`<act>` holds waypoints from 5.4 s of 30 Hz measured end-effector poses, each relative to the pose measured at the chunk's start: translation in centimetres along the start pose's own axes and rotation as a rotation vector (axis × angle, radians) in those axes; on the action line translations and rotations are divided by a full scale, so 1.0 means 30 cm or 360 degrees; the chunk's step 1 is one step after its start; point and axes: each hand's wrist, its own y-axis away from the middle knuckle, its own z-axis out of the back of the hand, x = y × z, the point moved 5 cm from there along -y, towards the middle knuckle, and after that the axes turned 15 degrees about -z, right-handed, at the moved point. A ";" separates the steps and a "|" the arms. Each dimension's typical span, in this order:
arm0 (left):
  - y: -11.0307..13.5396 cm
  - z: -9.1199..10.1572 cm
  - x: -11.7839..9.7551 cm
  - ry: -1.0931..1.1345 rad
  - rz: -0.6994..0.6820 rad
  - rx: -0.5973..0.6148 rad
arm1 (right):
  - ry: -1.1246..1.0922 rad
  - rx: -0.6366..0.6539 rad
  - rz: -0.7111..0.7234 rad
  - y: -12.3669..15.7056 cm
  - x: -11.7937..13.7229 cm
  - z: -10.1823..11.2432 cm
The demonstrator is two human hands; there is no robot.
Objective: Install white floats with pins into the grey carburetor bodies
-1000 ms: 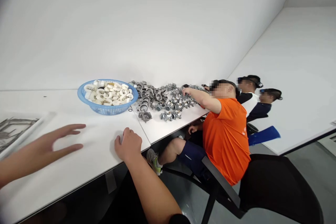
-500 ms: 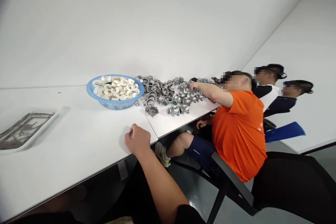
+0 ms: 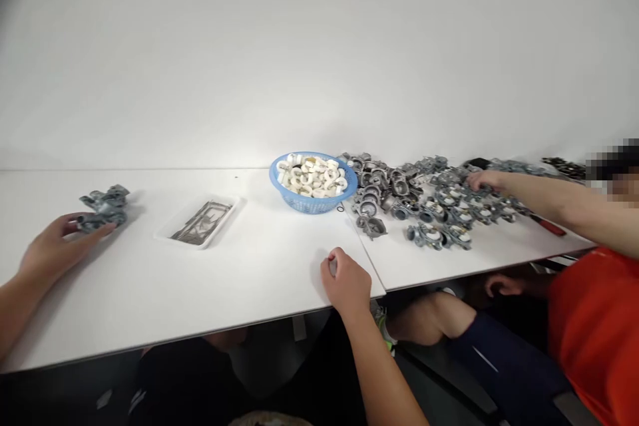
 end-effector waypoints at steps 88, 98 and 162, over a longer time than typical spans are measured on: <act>0.312 -0.251 -0.942 0.1237 -0.1604 0.0637 | -0.0623 0.0549 0.1162 -0.160 0.413 -0.084; 0.309 -0.274 -0.925 0.1112 -0.1327 0.0735 | -0.0741 0.0360 0.1060 -0.148 0.357 0.008; 0.323 -0.320 -0.949 0.1430 -0.1496 -0.0060 | -0.1221 -0.0061 0.1305 -0.101 0.463 0.032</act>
